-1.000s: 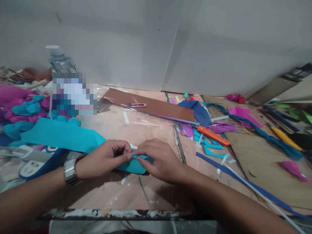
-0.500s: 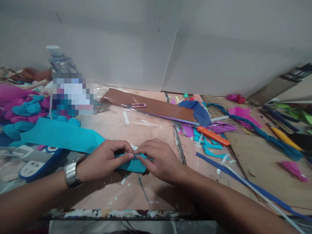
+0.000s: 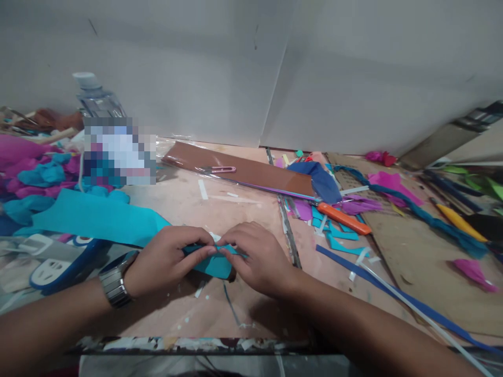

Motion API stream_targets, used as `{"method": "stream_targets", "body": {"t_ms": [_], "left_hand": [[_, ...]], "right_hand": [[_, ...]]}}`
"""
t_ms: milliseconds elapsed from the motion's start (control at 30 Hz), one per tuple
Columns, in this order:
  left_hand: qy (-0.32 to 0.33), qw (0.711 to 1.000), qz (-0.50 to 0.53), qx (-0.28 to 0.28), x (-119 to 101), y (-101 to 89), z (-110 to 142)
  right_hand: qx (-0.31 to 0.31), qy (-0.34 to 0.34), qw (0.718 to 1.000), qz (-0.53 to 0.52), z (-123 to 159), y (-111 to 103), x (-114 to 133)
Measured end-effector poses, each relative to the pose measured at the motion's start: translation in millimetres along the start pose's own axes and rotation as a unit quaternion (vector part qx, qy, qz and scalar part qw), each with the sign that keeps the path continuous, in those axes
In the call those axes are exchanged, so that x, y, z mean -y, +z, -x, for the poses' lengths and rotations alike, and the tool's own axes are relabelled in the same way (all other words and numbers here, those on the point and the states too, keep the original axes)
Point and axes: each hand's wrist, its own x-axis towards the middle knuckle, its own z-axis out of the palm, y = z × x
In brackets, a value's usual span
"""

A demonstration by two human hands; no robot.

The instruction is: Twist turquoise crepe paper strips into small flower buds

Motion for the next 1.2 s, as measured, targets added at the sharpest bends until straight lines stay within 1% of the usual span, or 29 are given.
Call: {"method": "stream_targets", "body": {"t_ms": [167,300,433,533,700,833,933,1100,1200], "left_hand": [[0.023,0.999,-0.026,0.002,2.1,1.4,0.9],[0.051,0.996,-0.067,0.002,4.9,2.8,1.3],[0.053,0.994,-0.099,0.007,7.8,3.3,0.4],[0.047,0.993,-0.109,0.008,9.2,3.2,-0.3],[0.055,0.993,-0.104,0.008,10.1,4.0,0.7],[0.055,0.993,-0.103,0.014,9.7,4.1,0.8],[0.067,0.992,-0.104,0.016,8.6,4.2,-0.3],[0.094,0.987,-0.132,0.015,9.3,5.5,-1.0],[0.107,0.984,-0.143,0.013,10.3,6.4,-0.7]], "right_hand": [[0.018,0.011,1.0,-0.002,0.7,-0.4,1.7],[0.029,0.028,0.999,-0.015,0.7,1.1,2.7],[0.04,0.048,0.997,-0.036,-0.5,2.7,2.1],[0.037,0.037,0.998,-0.035,-1.6,2.2,1.7],[0.037,0.001,0.999,0.005,-2.2,0.5,2.2],[0.047,0.003,0.998,0.032,-1.7,1.1,2.6],[0.061,0.018,0.998,0.028,-1.2,2.0,3.8],[0.105,0.075,0.991,-0.018,-1.9,1.3,9.0],[0.119,0.105,0.986,-0.041,-2.3,0.5,11.8]]}}
